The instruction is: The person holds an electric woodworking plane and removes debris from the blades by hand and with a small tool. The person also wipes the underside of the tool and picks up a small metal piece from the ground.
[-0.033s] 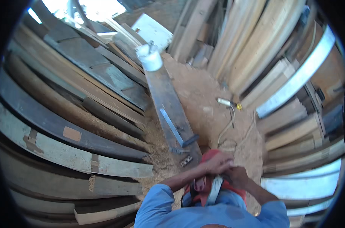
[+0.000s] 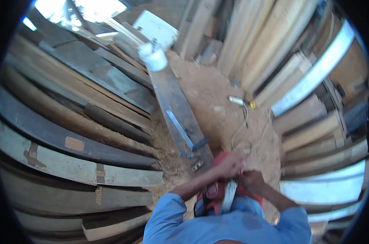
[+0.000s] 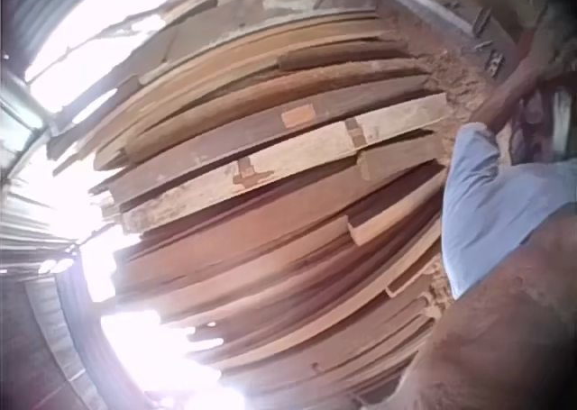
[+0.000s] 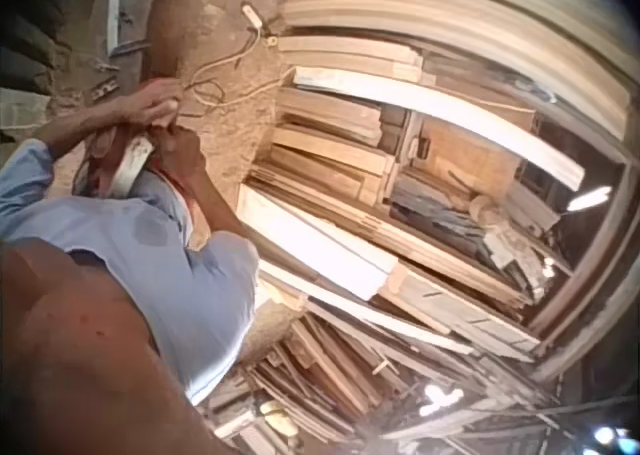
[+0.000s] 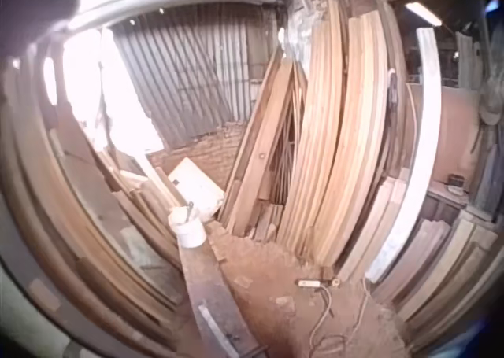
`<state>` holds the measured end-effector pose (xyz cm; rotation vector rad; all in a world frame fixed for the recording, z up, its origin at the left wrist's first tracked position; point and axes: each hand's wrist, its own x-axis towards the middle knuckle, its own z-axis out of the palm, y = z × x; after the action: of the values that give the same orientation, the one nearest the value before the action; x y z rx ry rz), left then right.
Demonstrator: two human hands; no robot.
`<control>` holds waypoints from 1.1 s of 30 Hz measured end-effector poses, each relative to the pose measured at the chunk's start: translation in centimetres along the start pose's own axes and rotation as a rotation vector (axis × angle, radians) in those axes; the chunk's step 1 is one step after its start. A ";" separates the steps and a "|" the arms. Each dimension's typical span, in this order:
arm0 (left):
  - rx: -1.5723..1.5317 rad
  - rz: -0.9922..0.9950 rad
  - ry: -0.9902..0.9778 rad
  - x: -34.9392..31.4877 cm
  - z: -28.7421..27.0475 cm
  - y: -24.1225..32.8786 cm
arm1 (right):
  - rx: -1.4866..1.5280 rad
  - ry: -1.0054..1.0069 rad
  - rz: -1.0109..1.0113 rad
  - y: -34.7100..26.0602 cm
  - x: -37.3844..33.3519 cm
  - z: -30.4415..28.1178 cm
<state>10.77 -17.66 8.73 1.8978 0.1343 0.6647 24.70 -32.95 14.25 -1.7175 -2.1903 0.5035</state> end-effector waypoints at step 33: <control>0.346 -0.791 -0.312 -5.4 -3.2 5.6 | 1.373 0.194 0.842 -4.4 -4.1 3.6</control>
<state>3.46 -19.46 12.46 2.0267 0.7895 -0.2050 20.32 -38.22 12.95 -1.5170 -0.4387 1.4601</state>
